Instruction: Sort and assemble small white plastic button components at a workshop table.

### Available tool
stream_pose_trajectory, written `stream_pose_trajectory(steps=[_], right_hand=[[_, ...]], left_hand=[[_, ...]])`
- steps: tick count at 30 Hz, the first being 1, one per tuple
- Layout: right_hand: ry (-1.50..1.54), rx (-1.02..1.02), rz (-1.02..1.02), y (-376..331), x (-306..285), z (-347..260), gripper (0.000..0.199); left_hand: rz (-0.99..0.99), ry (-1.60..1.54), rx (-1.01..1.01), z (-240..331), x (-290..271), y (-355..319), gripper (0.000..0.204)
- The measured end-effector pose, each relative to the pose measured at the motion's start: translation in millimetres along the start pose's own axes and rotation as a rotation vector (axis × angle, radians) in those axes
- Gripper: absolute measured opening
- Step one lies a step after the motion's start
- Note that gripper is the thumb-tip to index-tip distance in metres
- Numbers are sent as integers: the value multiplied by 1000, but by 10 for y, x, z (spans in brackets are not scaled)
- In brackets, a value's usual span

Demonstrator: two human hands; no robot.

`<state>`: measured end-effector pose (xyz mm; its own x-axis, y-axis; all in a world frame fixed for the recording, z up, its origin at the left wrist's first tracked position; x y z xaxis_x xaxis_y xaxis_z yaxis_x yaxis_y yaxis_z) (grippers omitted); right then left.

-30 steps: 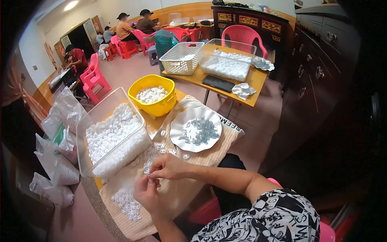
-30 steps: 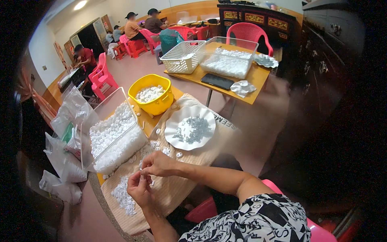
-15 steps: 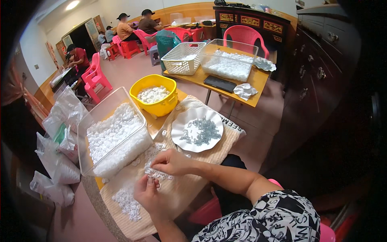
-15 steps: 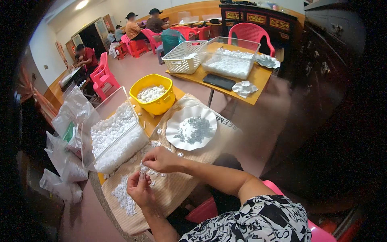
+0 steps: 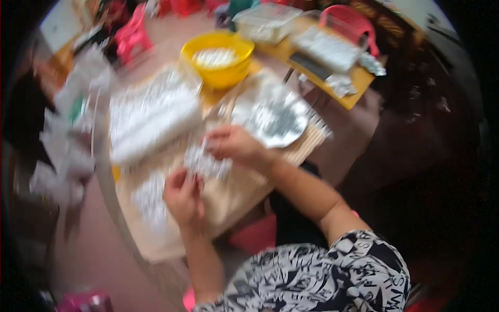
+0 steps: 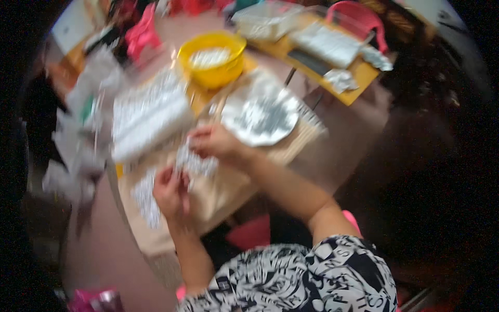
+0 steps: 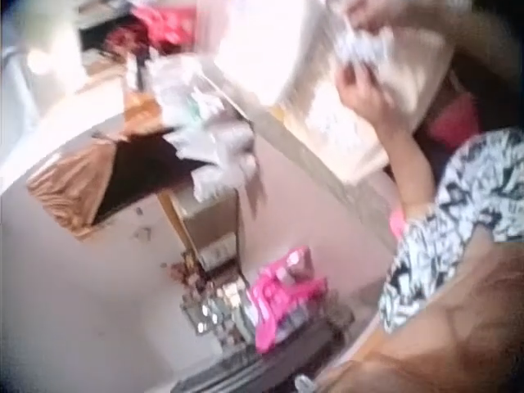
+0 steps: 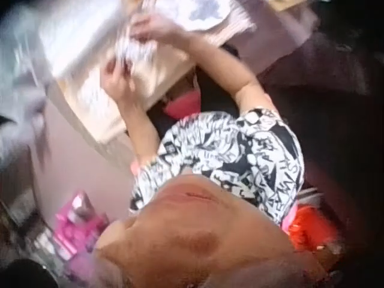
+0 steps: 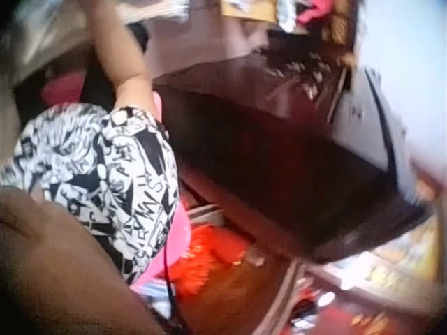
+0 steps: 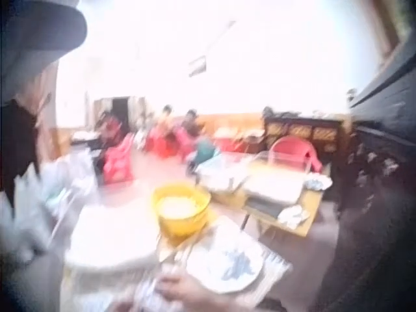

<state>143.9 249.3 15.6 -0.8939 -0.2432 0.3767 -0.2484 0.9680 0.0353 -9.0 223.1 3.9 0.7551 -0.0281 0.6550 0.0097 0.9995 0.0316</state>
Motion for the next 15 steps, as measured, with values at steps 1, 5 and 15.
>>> stream_pose_trajectory(steps=[1,5,15], right_hand=[[35,40,42,-20,-37,-20,16],[65,99,-43,-10,78,-71,16],[-45,111,-122,-88,275,27,20]], left_hand=[[-38,-17,-6,-36,48,29,15],[-56,-11,-15,20,145,36,17],[-93,-82,-16,39,90,-64,16]])
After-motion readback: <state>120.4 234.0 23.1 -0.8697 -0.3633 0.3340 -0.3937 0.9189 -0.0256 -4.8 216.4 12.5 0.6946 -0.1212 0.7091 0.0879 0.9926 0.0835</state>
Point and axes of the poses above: each hand's wrist, its own y-axis towards the middle knuckle, its own x-axis out of the palm, z = x × y, the point moved 8 cm from there along y, towards the middle knuckle, and after that the axes turned 8 degrees about -y, right-handed, at the moved point
